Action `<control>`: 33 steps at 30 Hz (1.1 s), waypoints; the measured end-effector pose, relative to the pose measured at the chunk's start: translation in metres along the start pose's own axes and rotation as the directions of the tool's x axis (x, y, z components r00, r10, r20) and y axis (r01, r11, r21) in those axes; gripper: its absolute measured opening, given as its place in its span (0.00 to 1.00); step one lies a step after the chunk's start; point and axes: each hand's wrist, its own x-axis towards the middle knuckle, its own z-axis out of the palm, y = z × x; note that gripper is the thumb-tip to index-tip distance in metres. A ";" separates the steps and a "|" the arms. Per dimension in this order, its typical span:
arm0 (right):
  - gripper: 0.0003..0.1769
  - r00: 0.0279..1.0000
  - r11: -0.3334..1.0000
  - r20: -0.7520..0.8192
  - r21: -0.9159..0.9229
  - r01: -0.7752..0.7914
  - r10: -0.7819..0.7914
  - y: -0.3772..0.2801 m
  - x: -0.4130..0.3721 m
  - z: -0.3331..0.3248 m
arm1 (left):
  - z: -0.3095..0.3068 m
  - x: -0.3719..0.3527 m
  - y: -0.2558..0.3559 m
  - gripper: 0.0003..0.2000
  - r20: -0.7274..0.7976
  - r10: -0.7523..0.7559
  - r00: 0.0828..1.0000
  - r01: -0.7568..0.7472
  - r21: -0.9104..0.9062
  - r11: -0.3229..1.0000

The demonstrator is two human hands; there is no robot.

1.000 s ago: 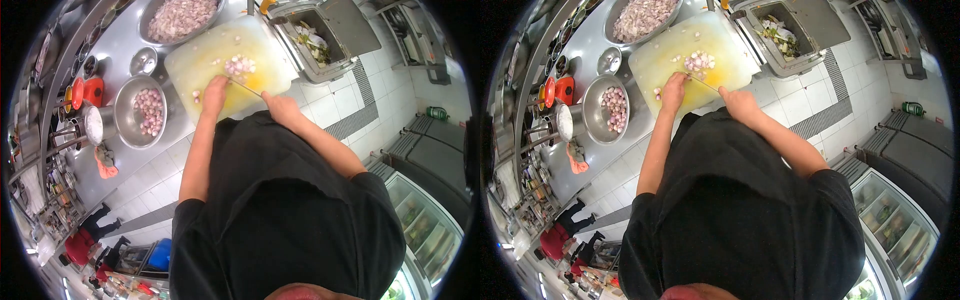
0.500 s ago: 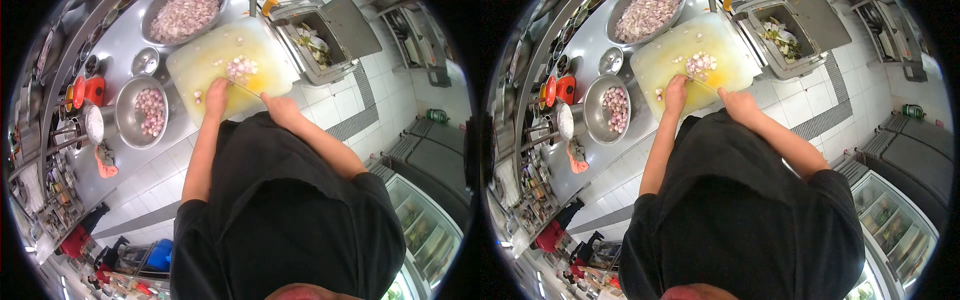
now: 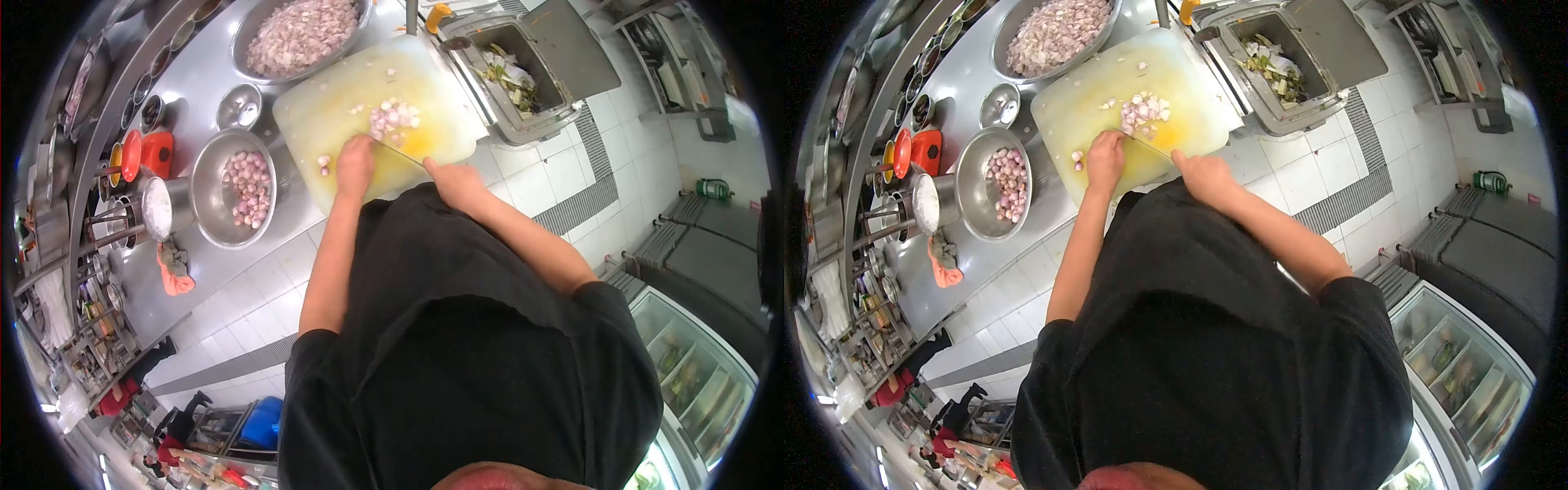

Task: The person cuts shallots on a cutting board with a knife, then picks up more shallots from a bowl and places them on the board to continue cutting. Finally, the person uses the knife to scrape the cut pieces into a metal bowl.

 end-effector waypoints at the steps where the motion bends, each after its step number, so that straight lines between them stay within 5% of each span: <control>1: 0.13 1.000 0.999 -0.031 0.040 0.003 -0.002 0.003 0.002 0.004 | 0.002 0.000 -0.001 0.06 -0.001 0.005 1.000 -0.005 -0.003 1.000; 28: 0.19 0.992 0.994 0.127 0.101 -0.032 0.019 0.008 0.011 0.004 | -0.014 0.002 -0.001 0.04 0.065 0.046 0.997 -0.051 0.069 0.996; 30: 0.19 0.988 0.993 0.154 0.107 -0.044 0.028 0.002 0.009 -0.001 | -0.044 -0.005 0.002 0.06 -0.111 0.015 0.994 0.018 0.291 0.956; 33: 0.19 0.983 0.993 0.184 0.113 -0.015 -0.006 0.003 0.004 0.000 | -0.071 -0.014 -0.021 0.07 -0.081 -0.184 0.980 0.201 0.355 0.913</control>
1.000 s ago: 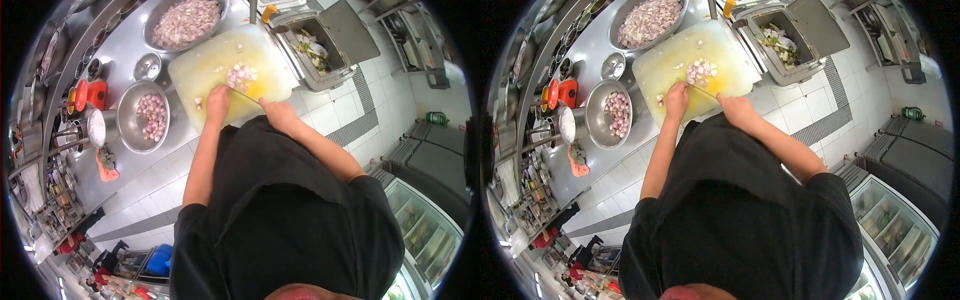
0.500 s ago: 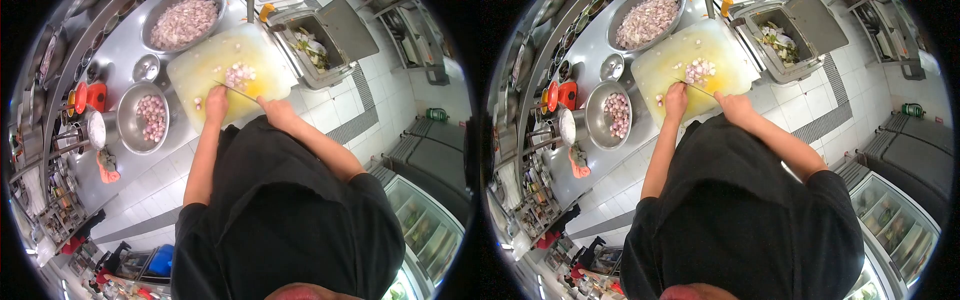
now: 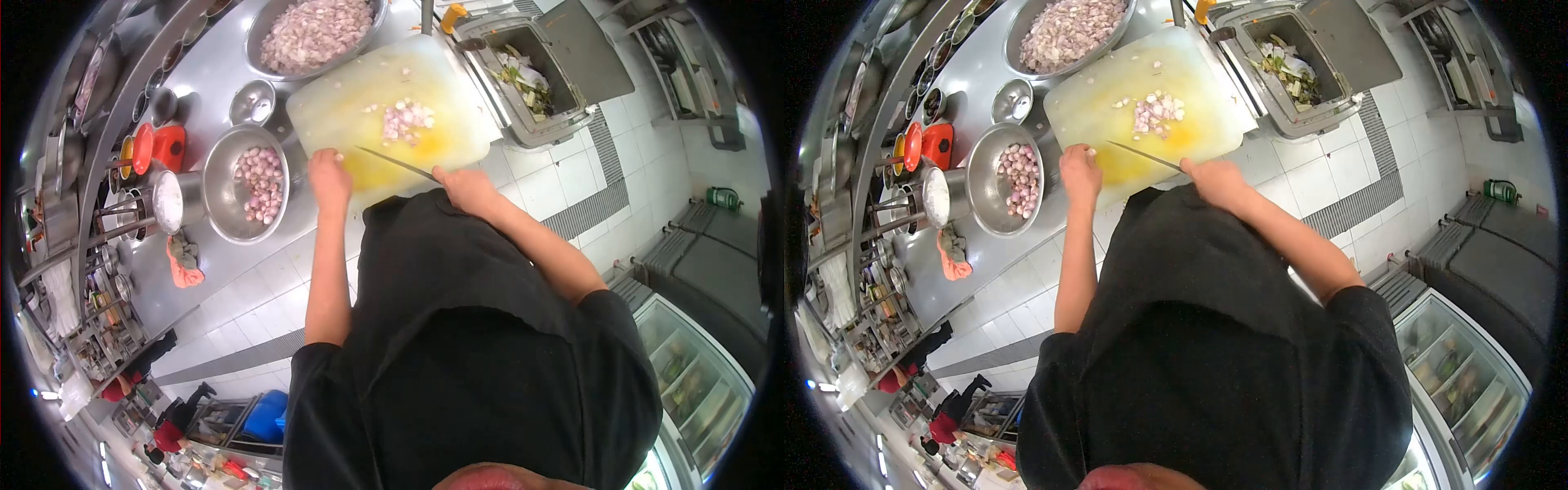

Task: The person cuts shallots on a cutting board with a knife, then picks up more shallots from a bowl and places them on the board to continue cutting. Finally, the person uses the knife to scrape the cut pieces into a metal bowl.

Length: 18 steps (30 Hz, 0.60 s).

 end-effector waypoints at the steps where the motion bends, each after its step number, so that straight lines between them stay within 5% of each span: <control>1: 0.19 0.998 0.998 0.012 -0.004 0.055 -0.055 0.001 -0.002 0.004 | 0.000 -0.001 -0.004 0.07 0.006 -0.001 1.000 0.001 -0.002 1.000; 6: 0.19 1.000 1.000 -0.020 0.002 -0.021 0.021 0.004 0.007 0.009 | 0.031 0.006 0.010 0.07 0.222 -0.005 0.975 0.107 -0.451 0.886; 9: 0.19 0.999 1.000 -0.038 0.005 -0.007 0.007 -0.002 0.004 -0.002 | 0.028 0.004 0.040 0.05 0.323 -0.108 0.940 0.251 -0.444 0.860; 18: 0.16 0.995 0.998 -0.097 -0.060 0.022 -0.028 -0.006 -0.001 0.002 | 0.032 0.003 0.047 0.05 0.299 -0.091 0.950 0.212 -0.405 0.889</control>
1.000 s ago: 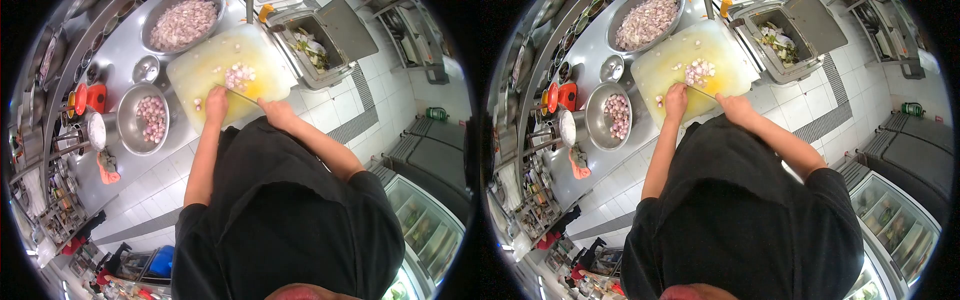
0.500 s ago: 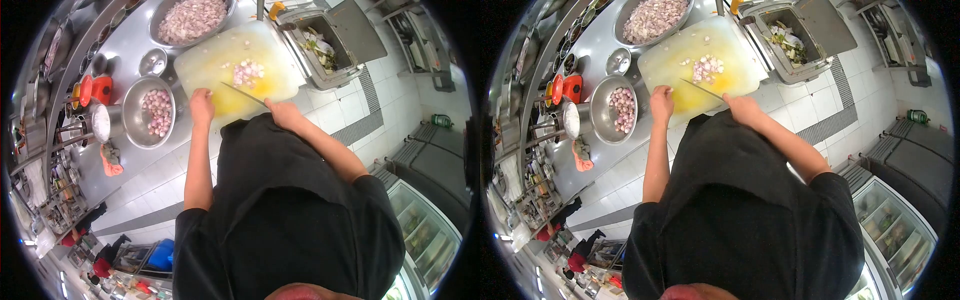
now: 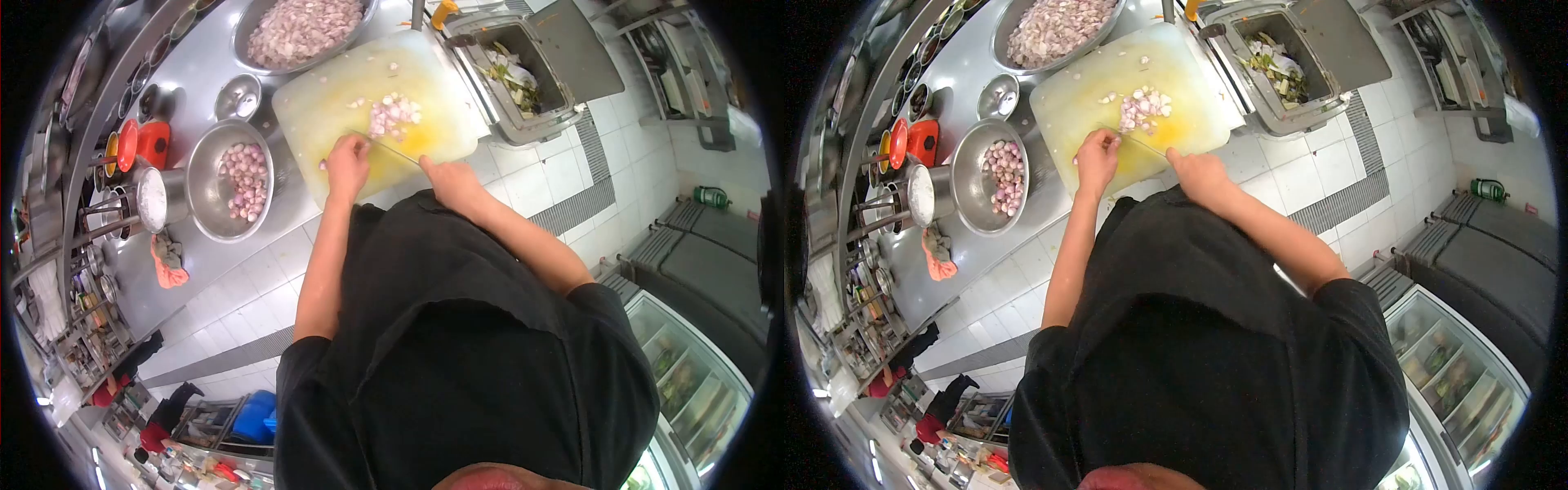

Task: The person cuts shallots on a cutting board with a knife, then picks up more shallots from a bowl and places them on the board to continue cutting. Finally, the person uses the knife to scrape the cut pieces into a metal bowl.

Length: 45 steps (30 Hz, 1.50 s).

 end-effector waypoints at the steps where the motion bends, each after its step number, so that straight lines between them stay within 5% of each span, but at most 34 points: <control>1: 0.15 1.000 1.000 -0.028 -0.019 0.010 -0.011 -0.003 -0.002 -0.004 | 0.000 0.001 0.000 0.05 -0.007 -0.003 1.000 0.003 0.001 1.000; 9: 0.14 0.999 0.999 -0.014 -0.027 0.036 -0.036 -0.006 -0.002 -0.005 | 0.001 -0.003 0.001 0.04 -0.008 -0.005 1.000 0.004 -0.120 0.993; 27: 0.19 0.998 0.996 0.063 0.079 -0.032 0.027 0.001 -0.003 0.011 | 0.005 -0.008 0.005 0.04 -0.043 -0.030 0.999 0.026 -0.091 0.995; 30: 0.19 0.996 0.992 0.079 0.109 -0.057 0.049 0.015 0.011 0.015 | 0.005 -0.001 0.006 0.04 -0.008 0.108 0.994 -0.107 0.053 0.993; 34: 0.18 0.990 0.989 0.083 0.083 -0.124 0.117 0.022 0.003 0.007 | 0.016 0.008 0.010 0.05 -0.023 0.055 0.998 -0.055 -0.038 0.998; 45: 0.17 0.996 0.995 -0.052 -0.065 -0.082 0.078 0.003 -0.017 -0.010 | 0.021 0.009 0.004 0.06 -0.087 0.200 0.976 -0.198 0.030 0.980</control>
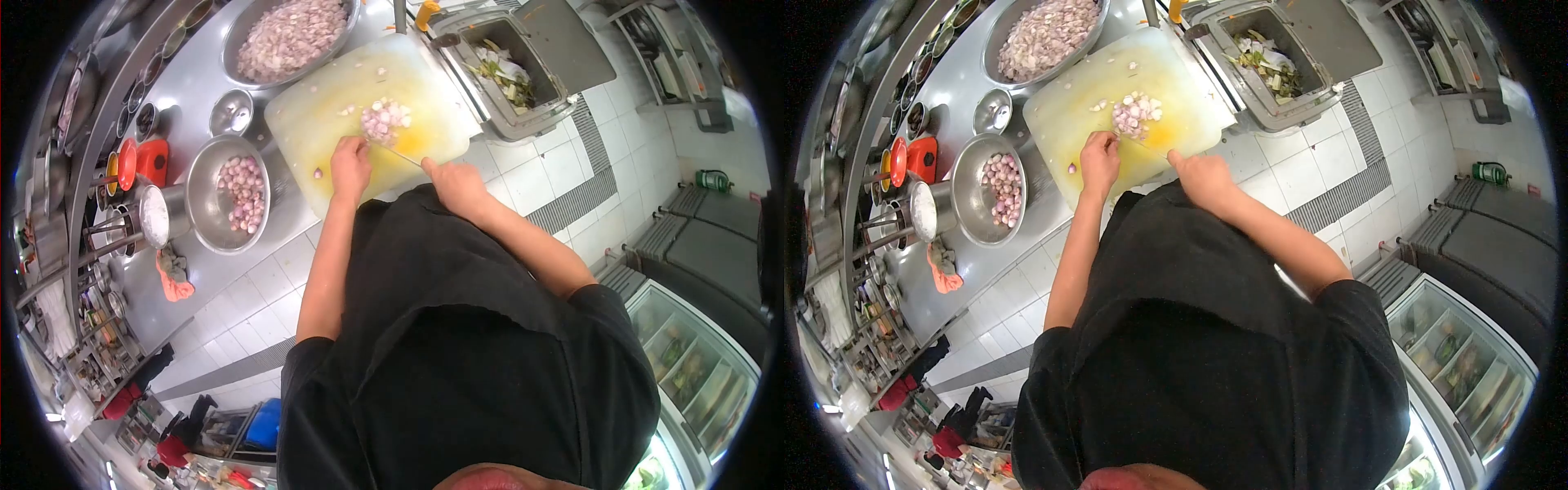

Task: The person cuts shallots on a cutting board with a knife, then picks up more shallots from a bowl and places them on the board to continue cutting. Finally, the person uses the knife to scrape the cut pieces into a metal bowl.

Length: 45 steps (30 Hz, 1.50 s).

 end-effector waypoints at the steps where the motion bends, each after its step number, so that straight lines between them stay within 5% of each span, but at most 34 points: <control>1: 0.17 1.000 1.000 -0.011 -0.024 0.019 -0.019 -0.001 -0.001 -0.001 | 0.000 0.000 0.000 0.06 -0.001 -0.001 1.000 0.001 0.000 1.000; 11: 0.15 0.998 0.998 -0.028 0.024 0.065 -0.065 -0.001 0.004 0.007 | -0.003 -0.004 0.000 0.05 0.010 -0.070 0.997 0.071 -0.089 0.993; 19: 0.20 0.982 0.967 0.171 0.225 -0.121 0.083 0.015 0.021 0.013 | -0.001 0.008 0.012 0.03 0.066 0.004 0.998 -0.003 -0.010 1.000; 34: 0.17 0.999 0.997 0.040 0.075 0.005 -0.008 0.008 0.006 -0.006 | 0.004 0.016 0.006 0.04 0.077 -0.002 0.997 0.005 -0.033 0.999; 43: 0.19 0.984 0.979 0.153 0.167 -0.118 0.093 0.023 0.023 0.019 | 0.006 0.018 0.007 0.04 0.108 0.303 0.947 -0.315 0.112 0.942; 45: 0.20 0.986 0.980 0.145 0.169 -0.109 0.084 0.025 0.017 0.020 | 0.005 0.017 0.008 0.07 0.194 -0.004 0.981 -0.017 0.107 0.994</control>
